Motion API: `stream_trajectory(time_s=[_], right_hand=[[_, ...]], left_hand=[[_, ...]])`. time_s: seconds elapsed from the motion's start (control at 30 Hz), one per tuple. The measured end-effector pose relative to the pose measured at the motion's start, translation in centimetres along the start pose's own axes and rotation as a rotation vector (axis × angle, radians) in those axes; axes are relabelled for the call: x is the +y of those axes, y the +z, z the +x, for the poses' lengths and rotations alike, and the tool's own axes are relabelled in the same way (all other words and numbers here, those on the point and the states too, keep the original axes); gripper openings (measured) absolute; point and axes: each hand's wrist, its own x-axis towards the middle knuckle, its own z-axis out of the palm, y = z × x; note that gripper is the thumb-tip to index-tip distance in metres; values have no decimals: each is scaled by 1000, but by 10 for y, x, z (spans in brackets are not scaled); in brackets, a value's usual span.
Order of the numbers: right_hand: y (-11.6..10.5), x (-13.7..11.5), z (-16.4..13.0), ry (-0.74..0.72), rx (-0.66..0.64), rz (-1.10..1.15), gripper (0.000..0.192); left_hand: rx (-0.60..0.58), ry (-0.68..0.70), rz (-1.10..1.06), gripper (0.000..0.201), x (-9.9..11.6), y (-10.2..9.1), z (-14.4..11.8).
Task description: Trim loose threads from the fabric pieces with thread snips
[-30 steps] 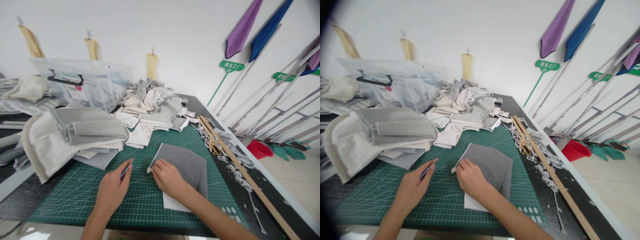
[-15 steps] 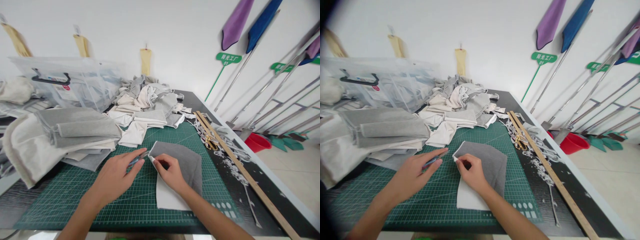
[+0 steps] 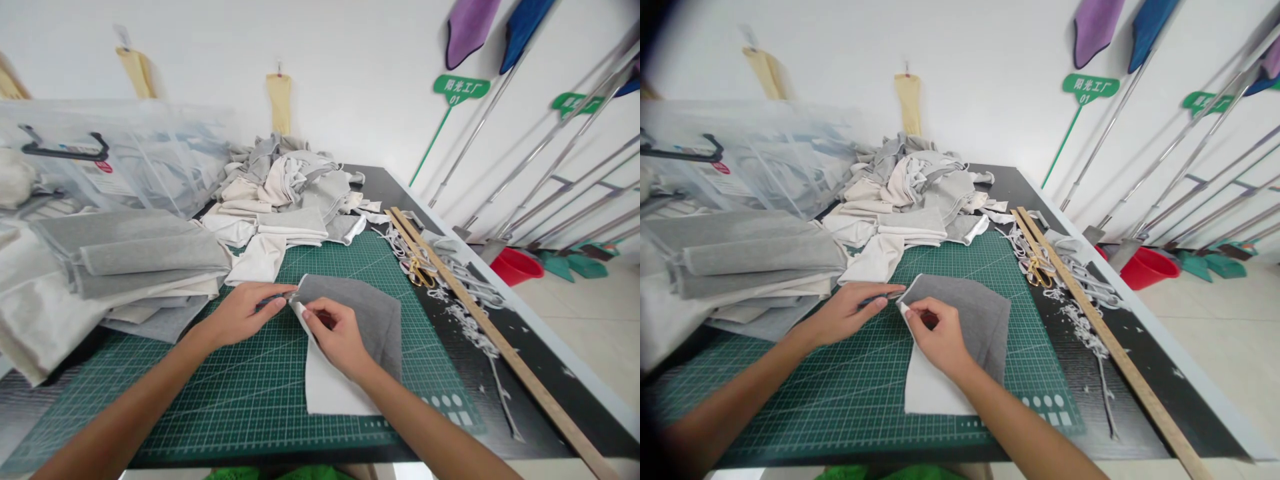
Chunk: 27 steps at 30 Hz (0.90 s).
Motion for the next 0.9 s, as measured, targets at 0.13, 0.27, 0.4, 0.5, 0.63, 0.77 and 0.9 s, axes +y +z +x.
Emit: stream_trajectory(time_s=[0.13, 0.27, 0.4, 0.5, 0.63, 0.77, 0.9], right_hand=[[0, 0, 1, 22, 2, 6, 16], [0, -1, 1, 29, -1, 0, 16], [1, -3, 0, 5, -10, -24, 14], [1, -4, -1, -10, -10, -41, 14], [1, -4, -1, -19, -5, -42, 13], [1, -4, -1, -33, -4, -35, 12], [0, -5, -1, -42, -2, -32, 12]], left_hand=[[41, 45, -54, 39, -5, 5, -11], [64, 91, -67, 36, 0, 3, -15], [104, 106, -28, 36, 2, 2, -16], [125, 110, 5, 37, 2, 2, -17], [119, 135, 40, 38, 2, 2, -18], [126, 161, 59, 39, 2, 3, -19], [143, 176, 77, 40, 2, 4, -19]])
